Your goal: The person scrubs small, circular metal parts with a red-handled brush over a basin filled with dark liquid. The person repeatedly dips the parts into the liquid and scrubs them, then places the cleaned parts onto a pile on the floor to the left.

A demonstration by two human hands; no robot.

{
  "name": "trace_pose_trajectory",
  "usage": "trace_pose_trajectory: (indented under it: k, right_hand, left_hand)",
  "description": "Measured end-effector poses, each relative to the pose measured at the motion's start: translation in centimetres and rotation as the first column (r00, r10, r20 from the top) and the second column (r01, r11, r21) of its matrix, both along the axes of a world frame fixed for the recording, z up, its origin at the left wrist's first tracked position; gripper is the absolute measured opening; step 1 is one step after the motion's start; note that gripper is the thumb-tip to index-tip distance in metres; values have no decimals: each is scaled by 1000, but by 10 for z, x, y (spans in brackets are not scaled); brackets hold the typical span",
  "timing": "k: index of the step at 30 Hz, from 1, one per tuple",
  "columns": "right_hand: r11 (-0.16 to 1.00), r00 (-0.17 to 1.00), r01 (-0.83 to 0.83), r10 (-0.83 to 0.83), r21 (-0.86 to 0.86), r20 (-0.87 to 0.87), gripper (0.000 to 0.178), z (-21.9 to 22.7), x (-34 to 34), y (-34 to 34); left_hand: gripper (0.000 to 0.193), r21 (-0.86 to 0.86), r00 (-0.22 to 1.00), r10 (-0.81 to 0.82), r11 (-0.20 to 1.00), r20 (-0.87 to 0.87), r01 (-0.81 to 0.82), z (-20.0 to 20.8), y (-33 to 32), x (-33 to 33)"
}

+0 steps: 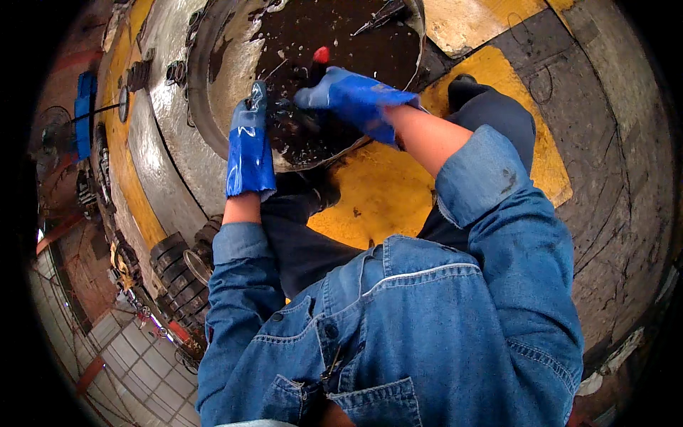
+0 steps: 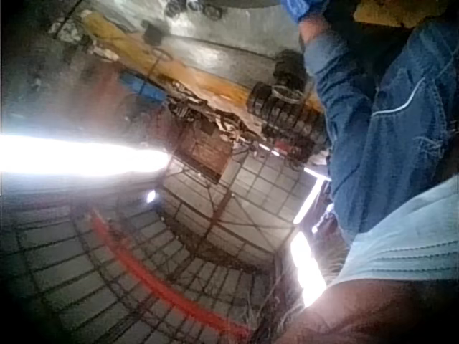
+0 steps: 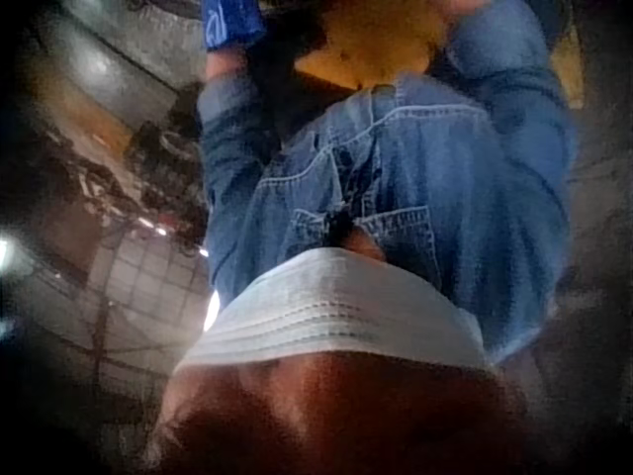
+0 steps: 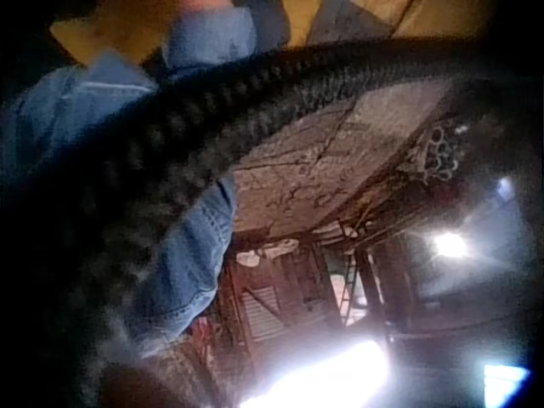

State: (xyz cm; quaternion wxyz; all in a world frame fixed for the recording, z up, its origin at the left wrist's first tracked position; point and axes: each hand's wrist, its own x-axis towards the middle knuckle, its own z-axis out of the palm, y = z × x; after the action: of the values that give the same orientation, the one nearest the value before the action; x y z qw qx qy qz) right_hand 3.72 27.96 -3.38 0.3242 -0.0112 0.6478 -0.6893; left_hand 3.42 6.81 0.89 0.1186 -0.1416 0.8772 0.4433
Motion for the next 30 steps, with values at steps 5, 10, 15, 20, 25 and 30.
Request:
trace_pose_trajectory:
  k: [5, 10, 15, 20, 25, 30]
  right_hand:
    - [753, 769, 319, 149, 575, -622, 37, -15, 5, -21]
    - [973, 968, 230, -230, -13, -95, 42, 9, -3, -7]
    - [989, 994, 112, -113, -100, -9, 48, 41, 24, 3]
    - [995, 983, 88, -79, 46, -164, 42, -17, -6, 12]
    - [935, 972, 214, -174, 284, -159, 33, 8, -22, 7]
    - [977, 992, 15, -41, -214, -116, 39, -13, -6, -1]
  left_hand:
    - [68, 76, 999, 31, 997, -14, -30, -32, -31, -3]
    - [65, -189, 944, -229, 964, -238, 187, -42, -50, 1]
    - [42, -96, 970, -168, 984, -174, 153, -23, -48, -2]
    - [49, 329, 989, 20, 944, -150, 31, -23, -58, -12]
    - [60, 562, 970, 245, 802, -3, -201, -8, -43, -11]
    - [69, 157, 989, 144, 978, -16, -139, -16, -40, -18]
